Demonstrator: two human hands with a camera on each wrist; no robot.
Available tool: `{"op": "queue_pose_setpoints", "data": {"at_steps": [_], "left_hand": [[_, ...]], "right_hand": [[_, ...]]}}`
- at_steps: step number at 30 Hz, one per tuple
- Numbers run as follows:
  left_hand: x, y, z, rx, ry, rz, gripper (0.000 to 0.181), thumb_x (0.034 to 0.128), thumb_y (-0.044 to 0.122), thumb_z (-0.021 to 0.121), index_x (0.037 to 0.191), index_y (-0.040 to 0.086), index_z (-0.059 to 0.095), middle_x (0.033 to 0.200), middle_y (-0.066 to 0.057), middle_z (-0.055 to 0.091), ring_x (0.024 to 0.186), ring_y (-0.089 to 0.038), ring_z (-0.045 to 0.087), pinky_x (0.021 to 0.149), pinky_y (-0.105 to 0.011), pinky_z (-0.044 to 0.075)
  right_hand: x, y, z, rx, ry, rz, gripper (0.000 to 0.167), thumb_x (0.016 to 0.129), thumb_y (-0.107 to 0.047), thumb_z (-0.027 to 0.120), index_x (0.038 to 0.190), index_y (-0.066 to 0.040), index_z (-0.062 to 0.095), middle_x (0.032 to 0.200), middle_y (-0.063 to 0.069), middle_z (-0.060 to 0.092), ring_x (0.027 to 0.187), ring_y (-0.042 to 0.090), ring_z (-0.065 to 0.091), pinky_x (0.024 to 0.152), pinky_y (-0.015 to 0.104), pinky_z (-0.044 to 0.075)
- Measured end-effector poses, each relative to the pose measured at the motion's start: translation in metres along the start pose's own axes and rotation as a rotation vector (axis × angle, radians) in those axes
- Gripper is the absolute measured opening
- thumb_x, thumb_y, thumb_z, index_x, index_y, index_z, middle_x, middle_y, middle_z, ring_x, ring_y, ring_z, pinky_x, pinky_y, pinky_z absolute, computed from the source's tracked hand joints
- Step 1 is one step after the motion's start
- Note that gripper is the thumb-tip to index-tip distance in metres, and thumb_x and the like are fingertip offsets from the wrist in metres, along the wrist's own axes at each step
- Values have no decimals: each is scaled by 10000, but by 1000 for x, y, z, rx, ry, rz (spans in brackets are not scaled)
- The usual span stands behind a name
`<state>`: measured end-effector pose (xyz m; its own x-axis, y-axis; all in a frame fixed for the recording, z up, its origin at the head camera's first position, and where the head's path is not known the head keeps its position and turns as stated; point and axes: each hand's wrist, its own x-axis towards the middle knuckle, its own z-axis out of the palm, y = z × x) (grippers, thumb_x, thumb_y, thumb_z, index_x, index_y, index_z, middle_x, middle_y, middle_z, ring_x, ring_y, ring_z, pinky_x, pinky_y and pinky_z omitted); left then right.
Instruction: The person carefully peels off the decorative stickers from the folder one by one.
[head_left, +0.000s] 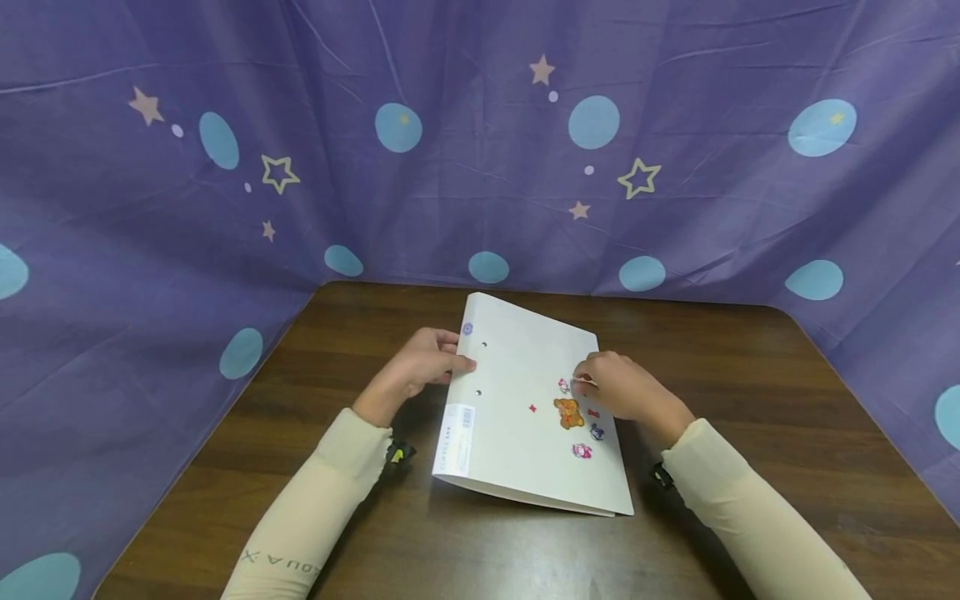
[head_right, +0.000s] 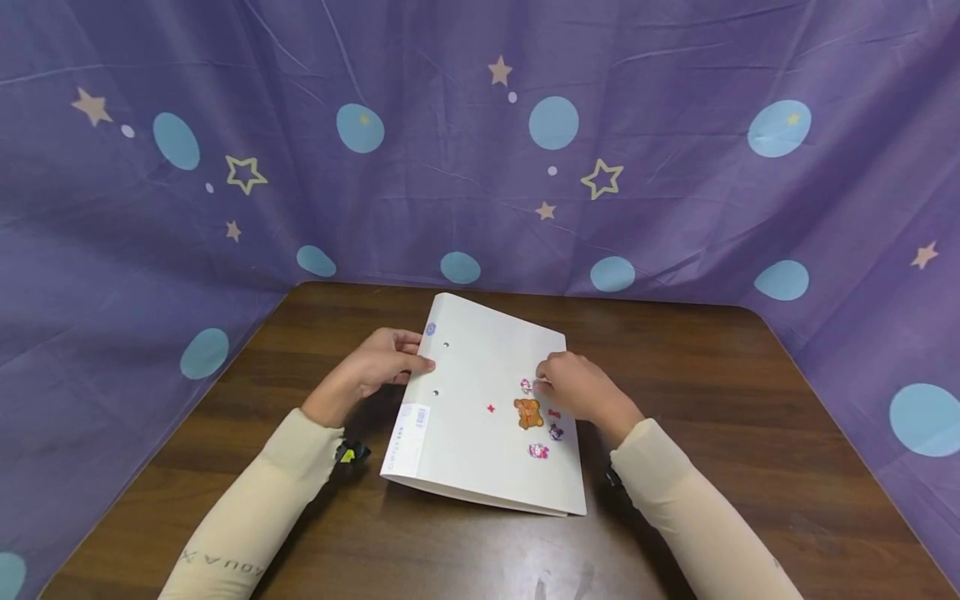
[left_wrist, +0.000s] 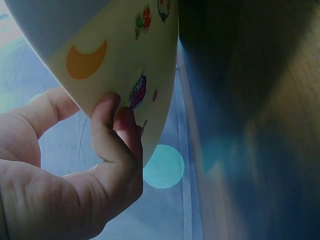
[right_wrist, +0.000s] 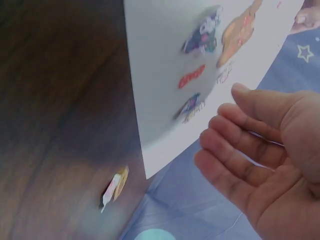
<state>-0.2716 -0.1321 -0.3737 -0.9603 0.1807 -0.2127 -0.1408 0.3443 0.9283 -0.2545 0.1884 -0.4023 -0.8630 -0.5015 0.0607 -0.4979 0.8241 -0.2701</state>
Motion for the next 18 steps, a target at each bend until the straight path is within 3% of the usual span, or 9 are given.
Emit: {"op": "queue_pose_setpoints", "data": {"at_steps": [8, 18], "left_hand": [[-2, 2, 1, 4, 1, 0, 530, 868, 18, 784, 1337, -76, 556, 1168, -199, 689, 932, -264, 698, 790, -371, 603], [0, -1, 0, -4, -3, 0, 540, 863, 9, 786, 1338, -87, 547, 1164, -204, 689, 917, -258, 700, 781, -370, 602]], "right_hand": [[1, -7, 6, 12, 18, -82, 128, 944, -178, 757, 1038, -90, 759, 860, -32, 616, 734, 112, 521, 652, 277, 491], [6, -9, 13, -45, -6, -95, 102, 965, -164, 730, 1028, -88, 756, 839, -36, 601, 716, 114, 504, 646, 276, 479]]}}
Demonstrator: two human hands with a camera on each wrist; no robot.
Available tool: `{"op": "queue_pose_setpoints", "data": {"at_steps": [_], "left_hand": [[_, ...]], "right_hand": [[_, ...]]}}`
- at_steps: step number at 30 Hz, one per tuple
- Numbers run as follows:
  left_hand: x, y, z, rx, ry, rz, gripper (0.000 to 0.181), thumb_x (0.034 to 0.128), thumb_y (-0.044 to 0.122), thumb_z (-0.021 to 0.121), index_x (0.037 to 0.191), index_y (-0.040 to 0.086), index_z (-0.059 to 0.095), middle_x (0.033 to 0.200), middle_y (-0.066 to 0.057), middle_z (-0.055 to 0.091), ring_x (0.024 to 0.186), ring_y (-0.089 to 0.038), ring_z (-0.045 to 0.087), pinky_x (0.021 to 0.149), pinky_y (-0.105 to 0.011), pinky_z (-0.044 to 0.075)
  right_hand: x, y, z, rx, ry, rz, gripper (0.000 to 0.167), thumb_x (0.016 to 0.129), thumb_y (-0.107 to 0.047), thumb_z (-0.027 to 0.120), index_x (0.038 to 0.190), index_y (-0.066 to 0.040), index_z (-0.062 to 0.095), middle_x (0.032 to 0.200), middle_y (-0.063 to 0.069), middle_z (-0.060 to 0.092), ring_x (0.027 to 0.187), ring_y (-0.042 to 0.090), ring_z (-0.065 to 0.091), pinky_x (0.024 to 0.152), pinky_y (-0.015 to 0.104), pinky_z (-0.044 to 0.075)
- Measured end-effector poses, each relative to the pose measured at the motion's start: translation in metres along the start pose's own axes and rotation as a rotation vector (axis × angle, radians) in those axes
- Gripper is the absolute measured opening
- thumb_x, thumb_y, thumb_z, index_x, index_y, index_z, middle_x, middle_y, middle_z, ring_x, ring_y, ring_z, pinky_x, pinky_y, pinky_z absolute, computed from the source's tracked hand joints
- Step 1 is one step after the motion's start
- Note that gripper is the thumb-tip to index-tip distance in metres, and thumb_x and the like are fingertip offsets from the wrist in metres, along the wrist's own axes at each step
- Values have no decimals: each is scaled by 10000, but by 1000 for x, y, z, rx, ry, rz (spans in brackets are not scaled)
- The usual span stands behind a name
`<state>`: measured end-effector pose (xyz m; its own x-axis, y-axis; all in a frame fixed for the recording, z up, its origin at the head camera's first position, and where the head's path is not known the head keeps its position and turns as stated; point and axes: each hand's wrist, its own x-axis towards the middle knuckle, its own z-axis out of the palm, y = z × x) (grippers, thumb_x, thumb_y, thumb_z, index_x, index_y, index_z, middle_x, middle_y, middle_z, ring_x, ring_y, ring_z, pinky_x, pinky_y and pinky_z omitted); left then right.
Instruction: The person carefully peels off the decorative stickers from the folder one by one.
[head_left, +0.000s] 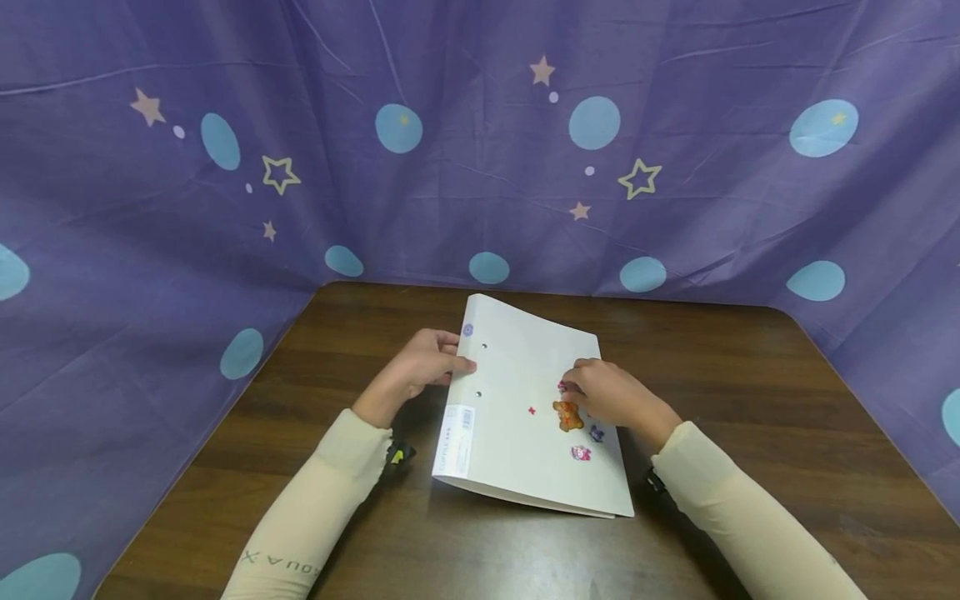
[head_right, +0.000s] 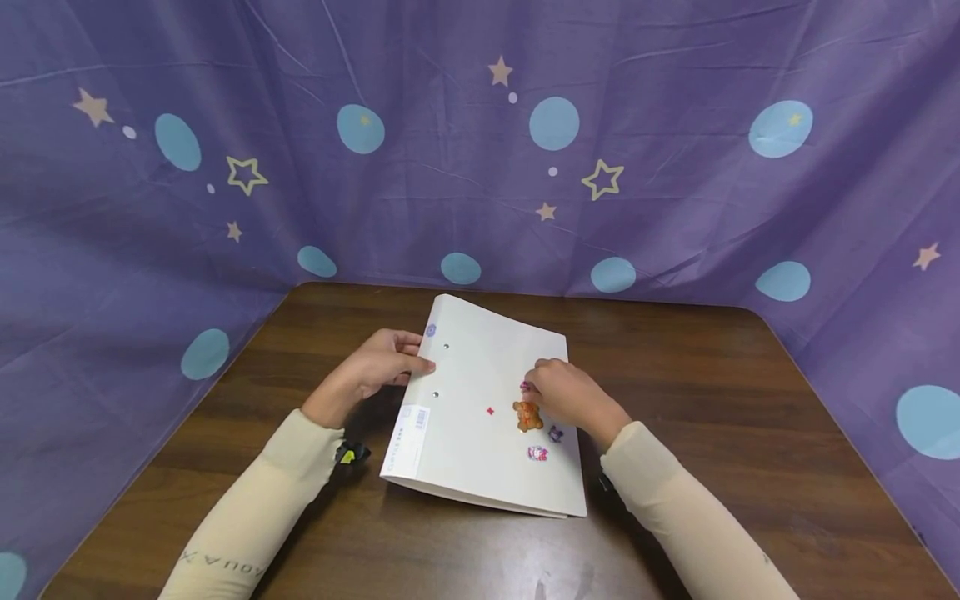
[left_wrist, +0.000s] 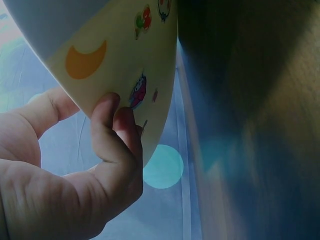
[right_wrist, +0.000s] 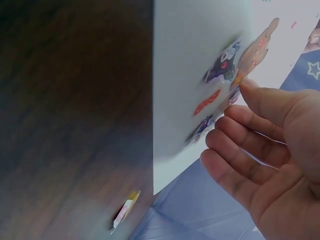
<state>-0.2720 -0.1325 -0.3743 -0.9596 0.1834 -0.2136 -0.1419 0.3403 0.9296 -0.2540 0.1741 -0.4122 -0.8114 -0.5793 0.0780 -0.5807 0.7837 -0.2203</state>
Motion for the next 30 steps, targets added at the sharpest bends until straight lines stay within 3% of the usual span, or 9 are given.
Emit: {"op": "queue_pose_setpoints", "data": {"at_steps": [18, 30], "left_hand": [[0, 0, 1, -13, -4, -1, 528, 862, -2, 780, 1328, -90, 547, 1156, -208, 689, 914, -259, 701, 786, -378, 607], [-1, 0, -1, -9, -4, 8, 531, 864, 11, 783, 1332, -90, 552, 1147, -206, 683, 928, -266, 699, 803, -393, 609]], "right_hand": [[2, -7, 3, -109, 12, -2, 83, 971, -165, 712, 957, -88, 739, 800, -32, 592, 703, 127, 510, 620, 302, 490], [4, -13, 2, -155, 97, -20, 175, 954, -114, 699, 788, -136, 650, 727, -52, 559, 646, 118, 498, 564, 315, 483]]}}
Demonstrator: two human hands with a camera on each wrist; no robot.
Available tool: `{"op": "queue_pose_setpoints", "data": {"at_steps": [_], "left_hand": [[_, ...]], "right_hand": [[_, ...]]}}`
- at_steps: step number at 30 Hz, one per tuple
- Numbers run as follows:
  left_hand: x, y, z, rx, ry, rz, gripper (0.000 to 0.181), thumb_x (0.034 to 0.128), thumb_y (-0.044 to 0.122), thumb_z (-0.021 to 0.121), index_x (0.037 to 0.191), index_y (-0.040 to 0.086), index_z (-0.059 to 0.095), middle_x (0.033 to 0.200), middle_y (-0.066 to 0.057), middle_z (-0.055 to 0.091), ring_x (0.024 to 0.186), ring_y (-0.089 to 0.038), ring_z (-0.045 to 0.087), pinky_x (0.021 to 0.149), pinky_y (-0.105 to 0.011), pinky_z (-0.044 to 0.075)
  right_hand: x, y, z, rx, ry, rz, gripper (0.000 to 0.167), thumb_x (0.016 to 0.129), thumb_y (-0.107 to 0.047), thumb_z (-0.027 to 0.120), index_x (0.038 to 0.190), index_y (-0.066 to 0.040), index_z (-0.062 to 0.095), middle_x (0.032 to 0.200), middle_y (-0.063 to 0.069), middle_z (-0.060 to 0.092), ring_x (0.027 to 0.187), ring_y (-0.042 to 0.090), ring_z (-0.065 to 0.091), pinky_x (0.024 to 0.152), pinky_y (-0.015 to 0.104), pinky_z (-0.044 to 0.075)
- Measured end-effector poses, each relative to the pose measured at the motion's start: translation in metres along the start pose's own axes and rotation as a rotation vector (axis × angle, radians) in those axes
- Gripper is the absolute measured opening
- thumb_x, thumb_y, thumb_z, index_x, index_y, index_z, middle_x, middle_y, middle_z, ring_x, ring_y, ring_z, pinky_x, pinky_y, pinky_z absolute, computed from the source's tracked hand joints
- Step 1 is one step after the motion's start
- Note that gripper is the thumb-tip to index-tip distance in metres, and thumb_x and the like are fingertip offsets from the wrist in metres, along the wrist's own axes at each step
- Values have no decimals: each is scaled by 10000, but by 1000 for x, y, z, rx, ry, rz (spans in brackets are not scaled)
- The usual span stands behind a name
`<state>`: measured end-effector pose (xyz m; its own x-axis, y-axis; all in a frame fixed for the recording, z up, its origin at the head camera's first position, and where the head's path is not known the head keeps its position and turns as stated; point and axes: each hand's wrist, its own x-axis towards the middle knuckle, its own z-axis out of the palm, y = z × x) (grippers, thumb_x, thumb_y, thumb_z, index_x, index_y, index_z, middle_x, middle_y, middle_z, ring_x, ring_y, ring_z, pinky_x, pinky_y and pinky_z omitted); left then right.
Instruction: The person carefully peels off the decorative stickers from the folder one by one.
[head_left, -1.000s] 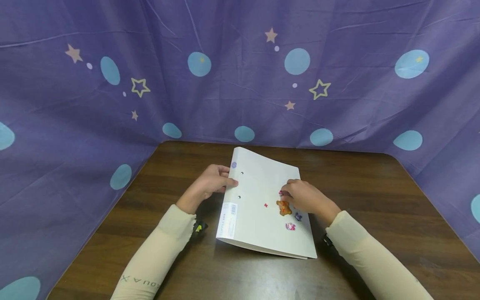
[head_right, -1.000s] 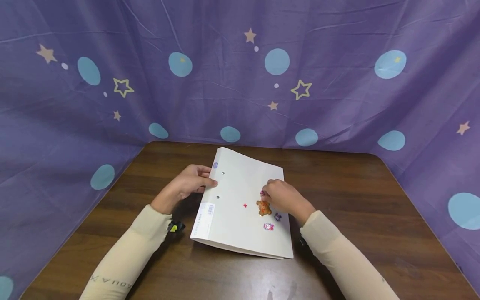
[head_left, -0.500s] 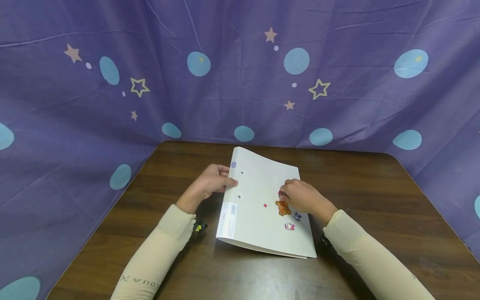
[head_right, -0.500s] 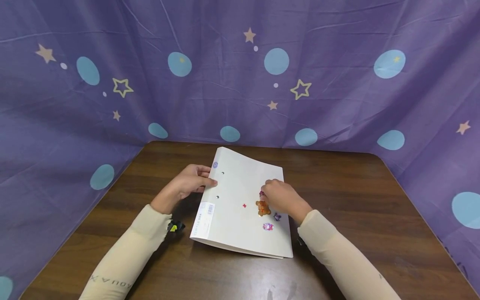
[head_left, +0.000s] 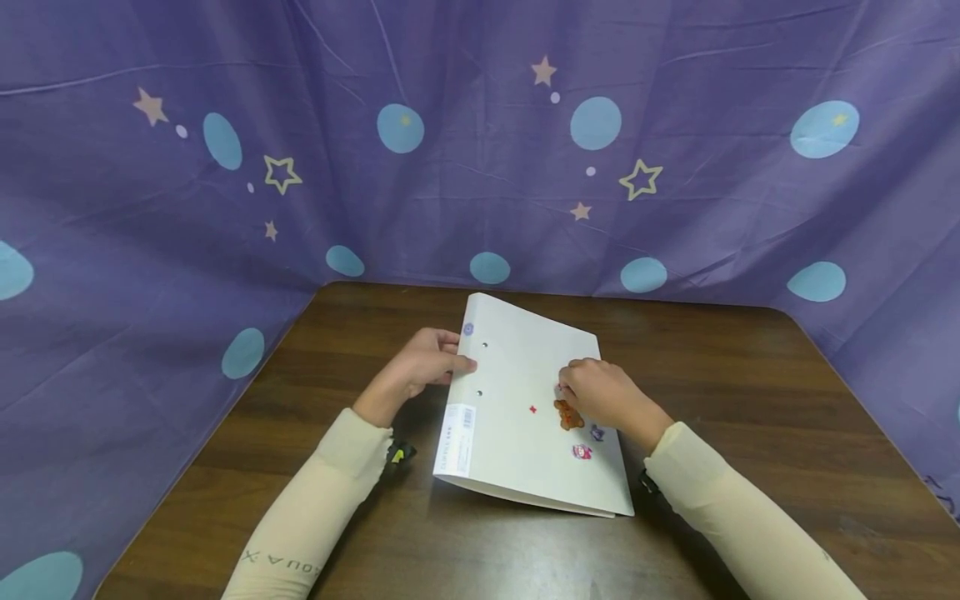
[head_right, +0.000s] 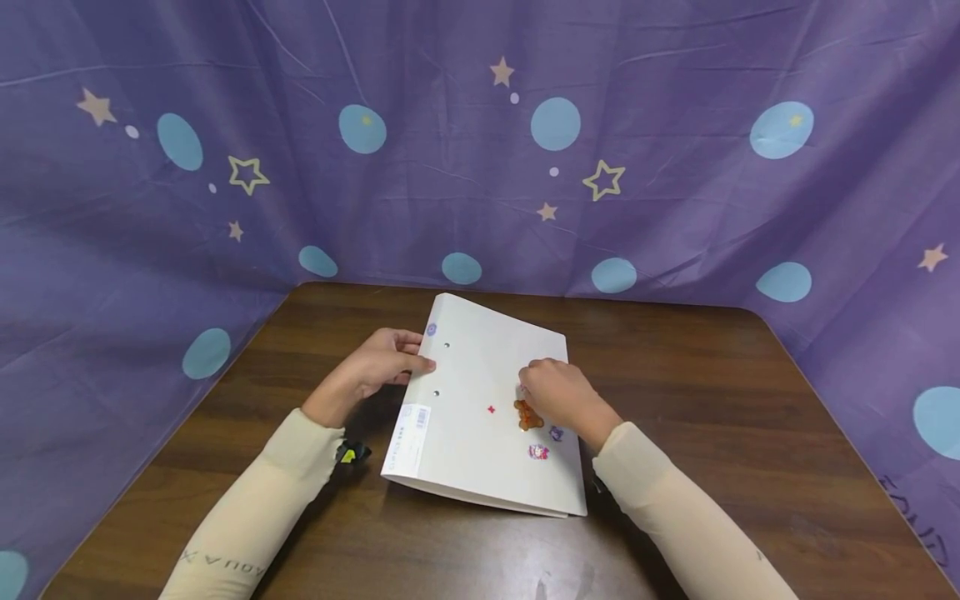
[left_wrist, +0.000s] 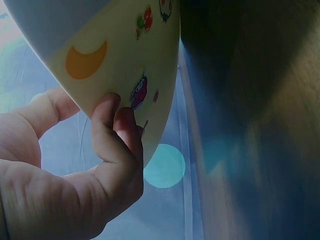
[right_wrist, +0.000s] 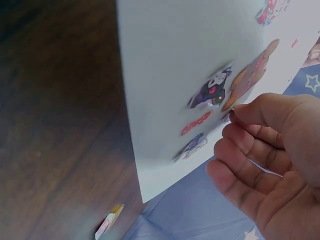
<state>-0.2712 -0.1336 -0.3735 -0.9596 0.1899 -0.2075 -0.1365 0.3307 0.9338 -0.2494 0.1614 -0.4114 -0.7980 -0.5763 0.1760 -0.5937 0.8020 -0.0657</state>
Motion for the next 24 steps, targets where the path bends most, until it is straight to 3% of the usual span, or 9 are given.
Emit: {"op": "queue_pose_setpoints", "data": {"at_steps": [9, 24], "left_hand": [[0, 0, 0, 8, 7, 0, 530, 870, 17, 781, 1337, -84, 552, 1157, -202, 679, 931, -261, 694, 799, -383, 604], [0, 1, 1, -5, 5, -4, 539, 864, 14, 780, 1339, -84, 546, 1166, -204, 682, 931, -256, 692, 797, -378, 601]], "right_hand": [[-3, 5, -1, 55, -6, 40, 110, 959, -126, 696, 862, -95, 655, 773, -34, 567, 669, 128, 499, 610, 308, 491], [-6, 13, -3, 125, 19, 94, 169, 907, -76, 685, 769, -133, 606, 697, -42, 513, 601, 117, 467, 524, 266, 407]]}}
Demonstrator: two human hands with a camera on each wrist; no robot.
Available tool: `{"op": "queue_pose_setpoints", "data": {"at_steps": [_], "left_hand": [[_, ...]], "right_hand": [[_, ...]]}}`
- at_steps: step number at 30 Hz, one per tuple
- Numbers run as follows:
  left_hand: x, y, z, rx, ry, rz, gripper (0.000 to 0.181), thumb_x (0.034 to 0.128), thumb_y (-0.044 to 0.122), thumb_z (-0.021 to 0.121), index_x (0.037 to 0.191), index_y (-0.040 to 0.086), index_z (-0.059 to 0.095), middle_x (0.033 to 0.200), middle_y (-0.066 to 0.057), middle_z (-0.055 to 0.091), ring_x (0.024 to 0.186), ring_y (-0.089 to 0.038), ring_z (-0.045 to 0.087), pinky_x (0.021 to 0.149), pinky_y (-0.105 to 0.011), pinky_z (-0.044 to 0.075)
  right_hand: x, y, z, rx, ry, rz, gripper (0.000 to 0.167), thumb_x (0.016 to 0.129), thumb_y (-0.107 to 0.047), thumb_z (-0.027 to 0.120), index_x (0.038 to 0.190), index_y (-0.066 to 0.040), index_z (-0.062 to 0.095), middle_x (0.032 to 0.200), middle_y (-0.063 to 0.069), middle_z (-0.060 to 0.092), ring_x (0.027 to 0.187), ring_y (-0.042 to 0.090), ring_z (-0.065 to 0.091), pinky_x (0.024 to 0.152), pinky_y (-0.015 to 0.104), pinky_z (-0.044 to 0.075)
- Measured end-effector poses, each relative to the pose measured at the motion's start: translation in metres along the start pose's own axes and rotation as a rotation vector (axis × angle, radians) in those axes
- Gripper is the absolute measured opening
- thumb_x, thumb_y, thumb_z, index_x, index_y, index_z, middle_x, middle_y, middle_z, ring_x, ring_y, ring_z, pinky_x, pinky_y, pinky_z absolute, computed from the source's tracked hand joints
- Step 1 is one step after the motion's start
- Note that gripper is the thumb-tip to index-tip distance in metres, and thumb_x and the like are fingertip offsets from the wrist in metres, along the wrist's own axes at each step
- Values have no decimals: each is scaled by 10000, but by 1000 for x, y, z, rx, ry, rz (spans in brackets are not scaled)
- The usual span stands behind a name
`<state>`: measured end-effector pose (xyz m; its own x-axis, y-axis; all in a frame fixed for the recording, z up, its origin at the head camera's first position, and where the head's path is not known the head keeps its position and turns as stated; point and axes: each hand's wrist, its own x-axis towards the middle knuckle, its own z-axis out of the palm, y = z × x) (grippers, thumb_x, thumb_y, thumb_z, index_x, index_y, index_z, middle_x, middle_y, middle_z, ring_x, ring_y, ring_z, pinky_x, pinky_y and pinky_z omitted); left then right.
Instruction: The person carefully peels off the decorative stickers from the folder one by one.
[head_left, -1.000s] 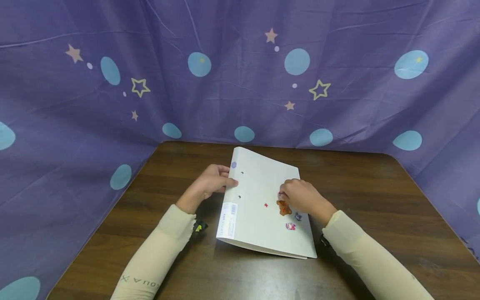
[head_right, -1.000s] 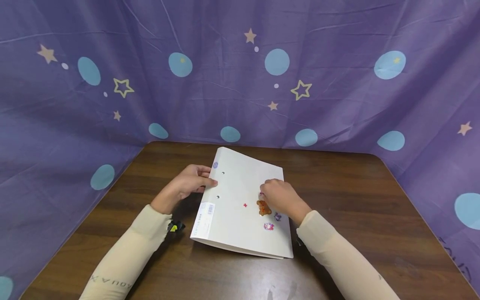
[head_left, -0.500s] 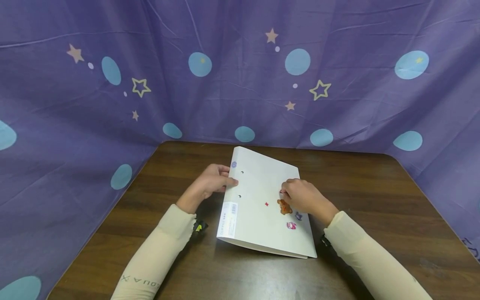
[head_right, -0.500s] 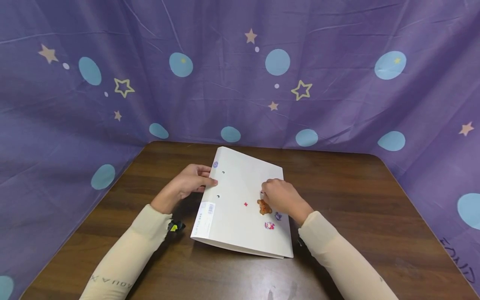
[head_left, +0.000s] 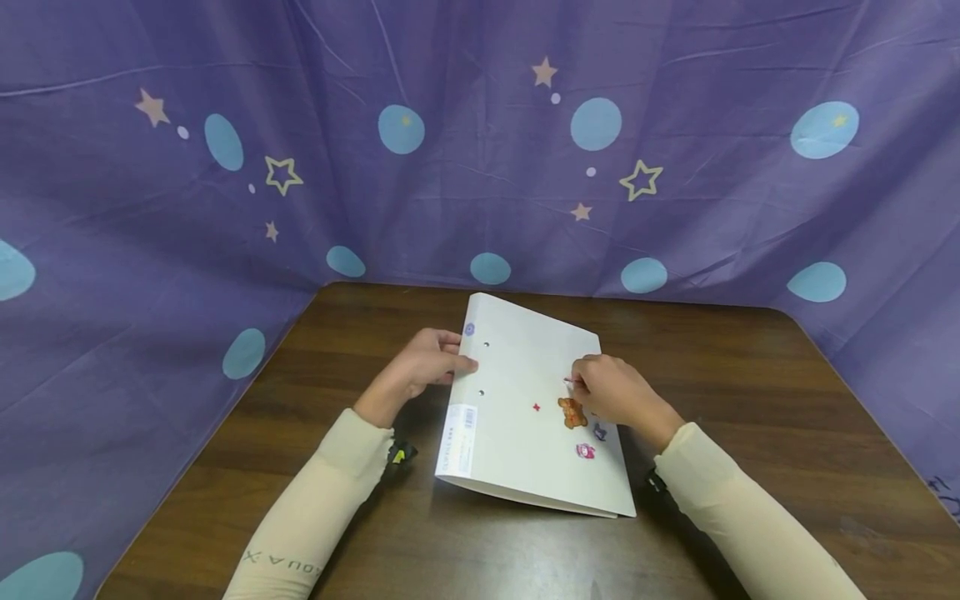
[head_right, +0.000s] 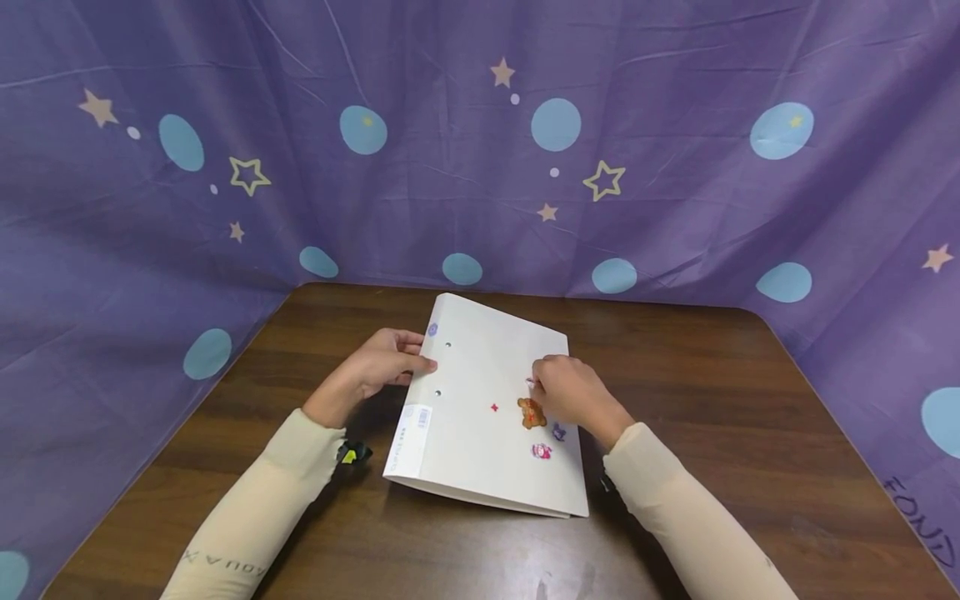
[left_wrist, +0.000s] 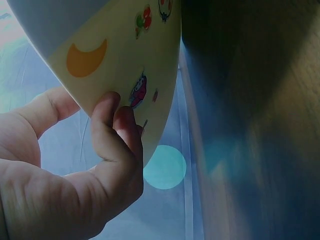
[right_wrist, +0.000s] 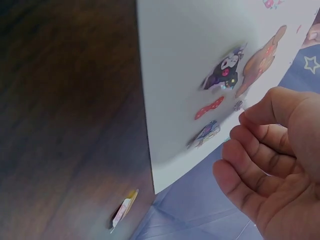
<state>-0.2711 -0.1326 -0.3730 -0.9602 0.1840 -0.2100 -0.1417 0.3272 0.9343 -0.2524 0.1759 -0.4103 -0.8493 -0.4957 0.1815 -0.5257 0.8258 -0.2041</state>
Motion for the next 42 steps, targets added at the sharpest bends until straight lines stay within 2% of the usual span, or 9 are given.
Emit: {"op": "queue_pose_setpoints", "data": {"at_steps": [6, 13, 19, 24, 29, 35, 42], "left_hand": [[0, 0, 1, -9, -3, 0, 540, 861, 7, 780, 1338, -87, 545, 1171, -208, 685, 922, -253, 695, 797, -381, 603], [1, -1, 0, -48, -24, 13, 527, 871, -21, 755, 1338, -120, 530, 1168, -235, 682, 906, -248, 706, 824, -426, 610], [0, -1, -1, -50, -22, 14, 523, 870, -21, 757, 1334, -117, 535, 1164, -235, 680, 907, -252, 706, 825, -425, 611], [-1, 0, -1, -43, -25, 10, 539, 871, -16, 757, 1347, -120, 524, 1186, -242, 672, 916, -251, 704, 830, -422, 609], [0, -1, -2, -46, -26, 11, 535, 869, -18, 758, 1341, -119, 527, 1185, -239, 671, 913, -250, 701, 829, -416, 609], [0, -1, -2, -40, -24, 14, 528, 866, -22, 758, 1334, -115, 533, 1173, -233, 677, 909, -253, 703, 811, -410, 612], [1, -1, -2, -46, -28, 19, 527, 864, -24, 757, 1333, -117, 535, 1168, -231, 682, 905, -253, 707, 802, -409, 614]], "right_hand": [[-2, 5, -3, 2, 10, 30, 139, 893, -73, 693, 778, -109, 624, 690, -23, 519, 590, 124, 477, 519, 272, 409], [-8, 15, -12, -14, 23, 105, 102, 887, -67, 704, 813, -97, 641, 725, -8, 533, 629, 154, 486, 549, 295, 414], [-14, 29, -18, -89, 24, 127, 164, 883, -46, 698, 758, -101, 607, 692, 4, 523, 610, 178, 488, 525, 333, 419], [-19, 38, -19, -168, -25, 162, 101, 885, -43, 719, 815, -52, 647, 738, 37, 590, 644, 210, 553, 555, 400, 511], [-20, 46, -15, -221, -79, 202, 117, 839, -35, 755, 787, -65, 654, 751, 59, 620, 674, 234, 587, 572, 431, 538], [-20, 48, -11, -181, -161, 218, 115, 890, -48, 730, 796, -76, 672, 739, 52, 621, 636, 223, 562, 552, 412, 518], [-21, 43, -12, -130, -185, 202, 178, 944, -23, 645, 778, -88, 650, 734, 50, 597, 644, 223, 535, 572, 413, 500]]}}
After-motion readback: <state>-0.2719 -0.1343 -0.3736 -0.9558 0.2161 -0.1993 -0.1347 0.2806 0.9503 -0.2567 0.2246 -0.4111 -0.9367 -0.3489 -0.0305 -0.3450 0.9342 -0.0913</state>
